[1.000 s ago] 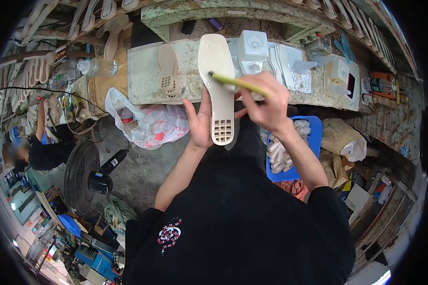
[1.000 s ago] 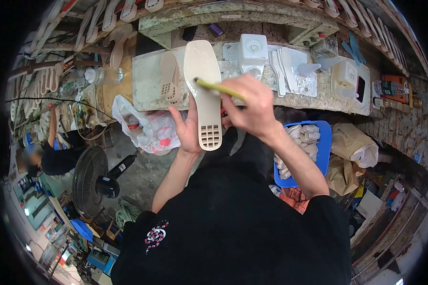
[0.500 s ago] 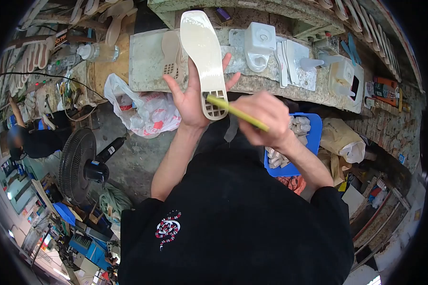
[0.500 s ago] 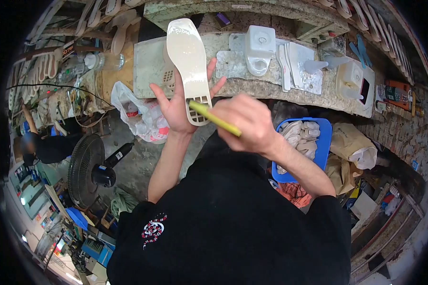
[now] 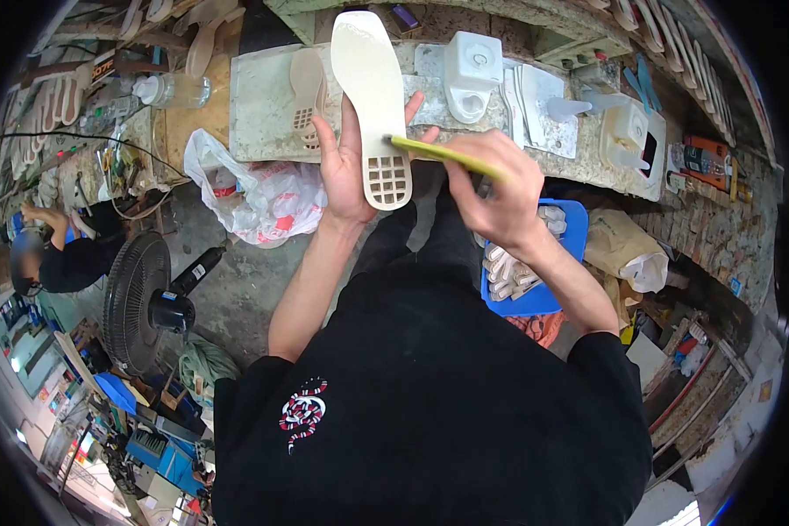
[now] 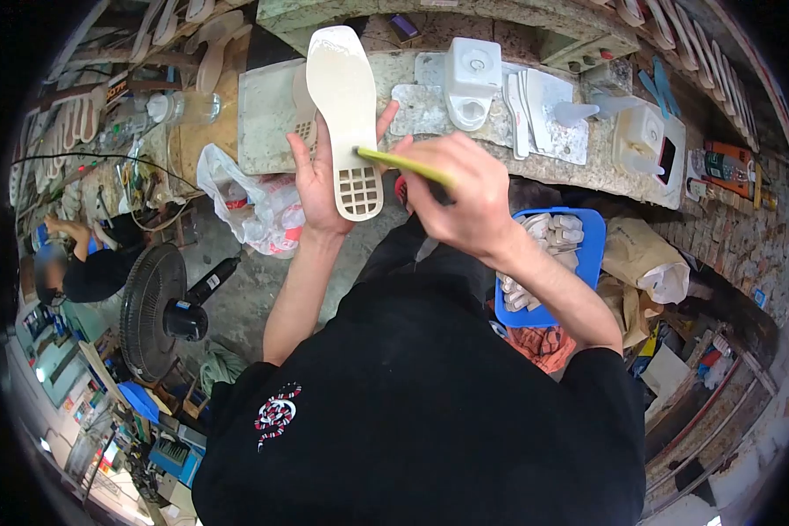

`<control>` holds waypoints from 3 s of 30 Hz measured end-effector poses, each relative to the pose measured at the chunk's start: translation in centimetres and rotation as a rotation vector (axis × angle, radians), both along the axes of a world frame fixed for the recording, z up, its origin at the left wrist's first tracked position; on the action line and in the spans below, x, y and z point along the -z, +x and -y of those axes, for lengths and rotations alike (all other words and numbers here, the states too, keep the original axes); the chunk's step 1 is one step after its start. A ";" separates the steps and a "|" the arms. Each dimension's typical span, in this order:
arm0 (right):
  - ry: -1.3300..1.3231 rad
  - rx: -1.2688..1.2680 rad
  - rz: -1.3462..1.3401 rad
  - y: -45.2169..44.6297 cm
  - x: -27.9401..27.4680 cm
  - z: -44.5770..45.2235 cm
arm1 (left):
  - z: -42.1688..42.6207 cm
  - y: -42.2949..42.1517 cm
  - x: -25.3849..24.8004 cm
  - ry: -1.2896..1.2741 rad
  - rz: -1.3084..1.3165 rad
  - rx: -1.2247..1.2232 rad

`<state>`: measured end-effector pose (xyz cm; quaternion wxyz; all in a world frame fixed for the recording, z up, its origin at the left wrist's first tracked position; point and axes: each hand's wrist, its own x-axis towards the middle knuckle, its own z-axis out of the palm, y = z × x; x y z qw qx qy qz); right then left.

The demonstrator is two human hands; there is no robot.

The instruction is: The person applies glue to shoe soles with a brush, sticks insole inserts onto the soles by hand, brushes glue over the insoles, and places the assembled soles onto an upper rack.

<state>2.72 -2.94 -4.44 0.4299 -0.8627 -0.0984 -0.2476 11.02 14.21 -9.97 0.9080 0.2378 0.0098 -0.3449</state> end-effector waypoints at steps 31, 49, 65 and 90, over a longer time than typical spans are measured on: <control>0.684 0.608 -0.096 1.3 2.1 1.7 | -0.4 -3.2 -0.5 -0.053 0.039 0.055; 0.176 0.157 -0.104 7.2 2.8 8.3 | -1.6 -5.9 -0.3 -0.122 0.009 0.290; -0.048 0.321 0.269 4.0 -0.3 5.8 | -0.5 -6.3 -0.5 -0.054 -0.057 0.225; -0.059 -0.475 0.079 -4.5 -2.4 0.0 | 0.9 -0.6 -1.5 0.047 0.002 -0.036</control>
